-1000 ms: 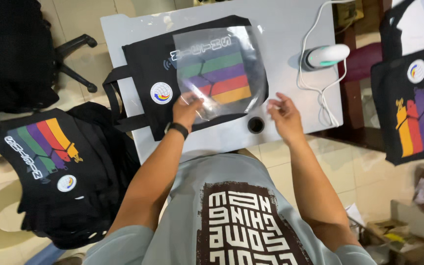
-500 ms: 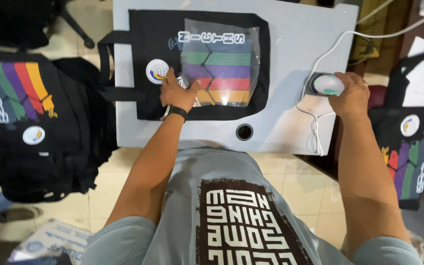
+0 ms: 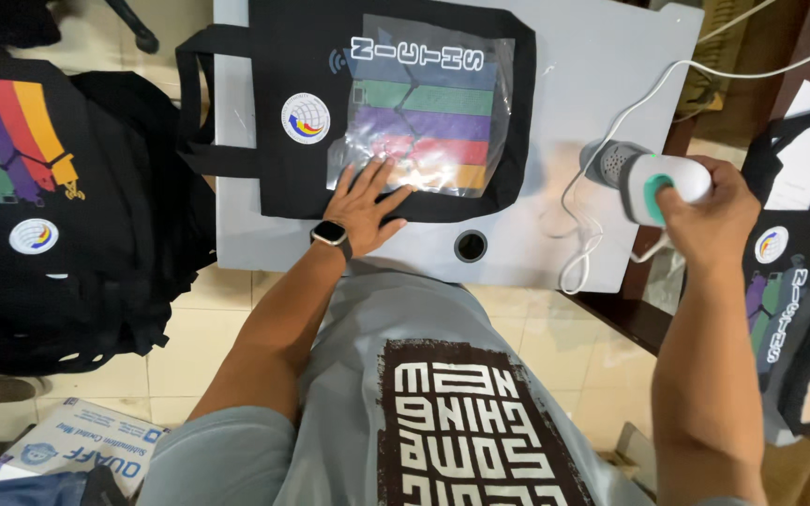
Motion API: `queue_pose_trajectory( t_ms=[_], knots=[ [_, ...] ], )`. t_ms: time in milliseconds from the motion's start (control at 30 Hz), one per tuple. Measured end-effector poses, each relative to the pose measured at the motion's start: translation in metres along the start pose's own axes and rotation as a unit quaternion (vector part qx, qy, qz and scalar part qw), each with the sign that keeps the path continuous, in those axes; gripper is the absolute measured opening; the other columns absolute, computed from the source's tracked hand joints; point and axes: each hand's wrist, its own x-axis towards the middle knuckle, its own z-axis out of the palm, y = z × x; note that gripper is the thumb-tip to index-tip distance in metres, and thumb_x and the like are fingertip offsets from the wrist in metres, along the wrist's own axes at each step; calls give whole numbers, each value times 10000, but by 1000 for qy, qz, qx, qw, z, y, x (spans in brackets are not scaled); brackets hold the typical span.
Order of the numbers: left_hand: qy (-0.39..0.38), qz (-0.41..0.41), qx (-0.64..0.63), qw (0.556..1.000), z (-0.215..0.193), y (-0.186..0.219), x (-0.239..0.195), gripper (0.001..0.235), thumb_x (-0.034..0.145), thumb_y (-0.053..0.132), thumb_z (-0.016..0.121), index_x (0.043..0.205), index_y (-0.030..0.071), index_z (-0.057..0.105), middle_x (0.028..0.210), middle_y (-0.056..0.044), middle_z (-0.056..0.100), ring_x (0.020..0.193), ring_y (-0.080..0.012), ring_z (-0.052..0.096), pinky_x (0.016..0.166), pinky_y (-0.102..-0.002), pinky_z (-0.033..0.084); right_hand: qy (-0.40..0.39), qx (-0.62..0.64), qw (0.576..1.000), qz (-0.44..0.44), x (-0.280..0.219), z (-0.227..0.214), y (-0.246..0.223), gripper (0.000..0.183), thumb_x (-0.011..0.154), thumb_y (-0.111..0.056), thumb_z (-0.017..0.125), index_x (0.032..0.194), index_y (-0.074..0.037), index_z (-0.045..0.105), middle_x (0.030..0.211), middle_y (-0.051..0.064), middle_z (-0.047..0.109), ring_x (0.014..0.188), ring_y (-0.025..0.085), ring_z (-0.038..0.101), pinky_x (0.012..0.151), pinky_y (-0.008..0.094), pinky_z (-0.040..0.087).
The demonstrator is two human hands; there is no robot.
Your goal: The person uses a handheld steamer to press a clear plastic sheet over the printed design on black tote bags. They repeatedly place the sheet, steam the surface, remove the sheet, and set the bag aside, then repeat the process on additional bags.
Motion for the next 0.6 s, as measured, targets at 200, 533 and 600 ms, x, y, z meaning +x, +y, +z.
queue_pose_trajectory(
  t_ms=[200,533,600],
  knots=[
    [78,35,-23,996,28,-13,3,610,1043,613,449,1579,321,429,1721,-122,195,1596,-337,119,1244,-616,90,104,101,974,-176,-30,90,-88,530,765,-10,944,1240,15,710,1095,241,677,1076,429,660,973,474,509],
    [104,29,-30,994,28,-20,6,648,979,650,490,1542,330,469,1687,-111,312,1578,-323,215,1252,-597,141,7,55,998,11,-33,260,-173,530,739,-293,892,1205,-183,664,1074,66,726,1039,325,722,937,466,567],
    [102,20,-33,994,32,-22,7,659,986,656,468,1564,341,433,1697,-103,292,1584,-313,196,1254,-593,121,11,32,999,24,-16,266,-171,529,736,-340,894,1194,-212,662,1054,58,733,1030,323,728,922,462,574]
  ],
)
